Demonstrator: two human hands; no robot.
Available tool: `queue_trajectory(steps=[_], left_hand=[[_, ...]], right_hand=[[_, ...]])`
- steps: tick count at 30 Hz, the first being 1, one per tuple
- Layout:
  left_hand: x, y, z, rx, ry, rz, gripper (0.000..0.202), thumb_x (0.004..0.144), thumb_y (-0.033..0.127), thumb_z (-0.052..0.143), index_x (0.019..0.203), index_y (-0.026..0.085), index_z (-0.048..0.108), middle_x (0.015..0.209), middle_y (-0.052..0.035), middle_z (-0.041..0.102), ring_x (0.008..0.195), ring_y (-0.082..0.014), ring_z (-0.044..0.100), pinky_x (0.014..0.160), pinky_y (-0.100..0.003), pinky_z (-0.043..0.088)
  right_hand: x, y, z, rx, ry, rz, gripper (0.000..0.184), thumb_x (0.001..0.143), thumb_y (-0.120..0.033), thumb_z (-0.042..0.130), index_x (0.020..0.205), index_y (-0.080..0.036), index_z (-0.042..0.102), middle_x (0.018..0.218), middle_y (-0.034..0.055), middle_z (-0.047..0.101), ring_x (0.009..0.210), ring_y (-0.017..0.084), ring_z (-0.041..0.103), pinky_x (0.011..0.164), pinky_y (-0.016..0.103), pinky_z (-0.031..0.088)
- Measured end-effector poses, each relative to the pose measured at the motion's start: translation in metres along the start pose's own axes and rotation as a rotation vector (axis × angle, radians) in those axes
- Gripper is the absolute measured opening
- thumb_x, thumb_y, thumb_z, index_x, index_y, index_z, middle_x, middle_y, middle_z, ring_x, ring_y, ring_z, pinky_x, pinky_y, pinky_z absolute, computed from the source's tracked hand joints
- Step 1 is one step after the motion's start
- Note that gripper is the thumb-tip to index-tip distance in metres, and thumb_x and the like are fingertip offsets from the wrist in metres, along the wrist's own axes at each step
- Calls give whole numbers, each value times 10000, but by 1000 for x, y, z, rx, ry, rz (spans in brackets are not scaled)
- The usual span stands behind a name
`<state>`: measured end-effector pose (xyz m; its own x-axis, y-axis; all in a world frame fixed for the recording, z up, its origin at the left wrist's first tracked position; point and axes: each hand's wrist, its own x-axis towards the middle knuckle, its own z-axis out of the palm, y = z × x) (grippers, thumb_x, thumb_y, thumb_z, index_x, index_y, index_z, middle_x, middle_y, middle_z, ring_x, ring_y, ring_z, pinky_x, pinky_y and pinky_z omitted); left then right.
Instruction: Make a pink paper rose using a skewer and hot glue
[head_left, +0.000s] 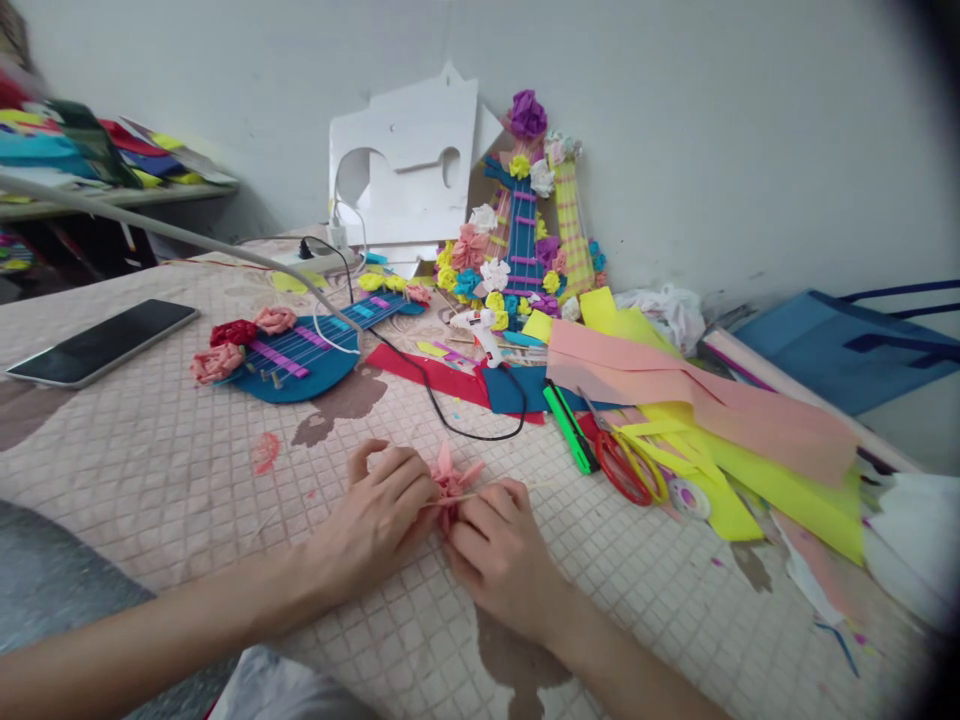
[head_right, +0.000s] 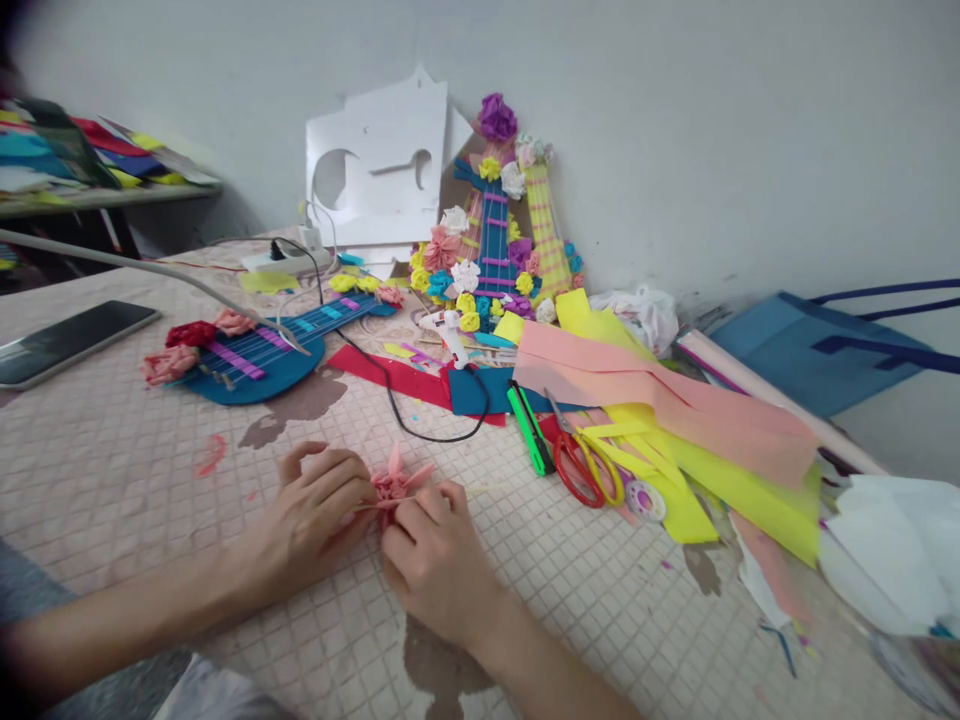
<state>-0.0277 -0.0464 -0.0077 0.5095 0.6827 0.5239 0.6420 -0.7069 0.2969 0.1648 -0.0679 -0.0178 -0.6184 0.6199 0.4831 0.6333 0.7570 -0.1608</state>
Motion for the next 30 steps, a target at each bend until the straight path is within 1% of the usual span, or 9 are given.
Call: queue_trajectory(steps=[3, 5, 6, 10, 14, 19, 22, 27, 30], left_hand=[[-2, -1, 1, -24, 0, 9, 172, 928, 174, 453, 793, 197, 558, 771, 7, 600, 858, -181, 510, 961, -439, 226], [-3, -1, 1, -38, -10, 18, 162, 920, 158, 454, 806, 201, 561, 798, 6, 608, 873, -183, 513, 971, -442, 219], [-4, 0, 0, -41, -23, 24, 164, 920, 153, 451, 809, 202, 562, 812, 5, 611, 880, -184, 514, 977, -443, 214], [-5, 2, -4, -33, -52, 52, 198, 942, 172, 421, 816, 201, 570, 835, 2, 613, 893, -186, 512, 988, -434, 202], [-6, 2, -7, -21, -66, 77, 247, 974, 206, 374, 844, 209, 585, 856, 1, 617, 912, -180, 503, 1011, -419, 180], [-7, 3, -8, -4, -101, 93, 260, 984, 223, 369, 862, 211, 599, 877, -2, 622, 932, -181, 511, 1027, -416, 180], [-9, 5, -8, -3, -72, 87, 240, 976, 220, 398, 858, 208, 607, 878, -3, 631, 927, -184, 520, 1020, -426, 201], [-10, 7, -8, 4, -44, 84, 254, 999, 238, 374, 915, 223, 613, 903, 3, 639, 936, -171, 527, 1020, -424, 193], [-11, 7, -6, -1, -21, 67, 259, 1000, 263, 387, 879, 214, 611, 878, 3, 635, 934, -173, 527, 1035, -437, 173]], right_hand=[[2, 3, -6, 90, 68, 69, 134, 902, -269, 512, 819, -192, 584, 843, 41, 592, 853, 198, 486, 777, 387, 378], [3, 6, -8, 94, 116, 115, 107, 918, -253, 504, 904, -193, 591, 901, 55, 593, 887, 204, 491, 779, 380, 385], [3, 7, -8, 86, 120, 124, 98, 922, -234, 504, 942, -195, 591, 927, 58, 595, 901, 206, 493, 783, 379, 387], [3, 11, -6, 89, 62, 120, 87, 923, -197, 510, 970, -199, 583, 969, 54, 596, 921, 208, 498, 808, 388, 390], [3, 11, -4, 116, 40, 88, 100, 939, -182, 482, 986, -194, 570, 978, 56, 586, 945, 207, 500, 824, 384, 398], [3, 9, -4, 138, -6, 93, 91, 950, -212, 480, 958, -190, 568, 987, 60, 582, 952, 208, 502, 833, 376, 411], [4, 8, -4, 126, -23, 89, 111, 953, -205, 472, 927, -181, 577, 965, 62, 587, 940, 205, 497, 817, 363, 415], [5, 7, -5, 36, -45, 30, 161, 939, -118, 442, 939, -156, 598, 952, 73, 596, 898, 198, 487, 807, 352, 400], [4, 7, -3, -18, -47, 6, 186, 950, -125, 422, 938, -155, 606, 925, 67, 602, 868, 196, 481, 807, 360, 383]])
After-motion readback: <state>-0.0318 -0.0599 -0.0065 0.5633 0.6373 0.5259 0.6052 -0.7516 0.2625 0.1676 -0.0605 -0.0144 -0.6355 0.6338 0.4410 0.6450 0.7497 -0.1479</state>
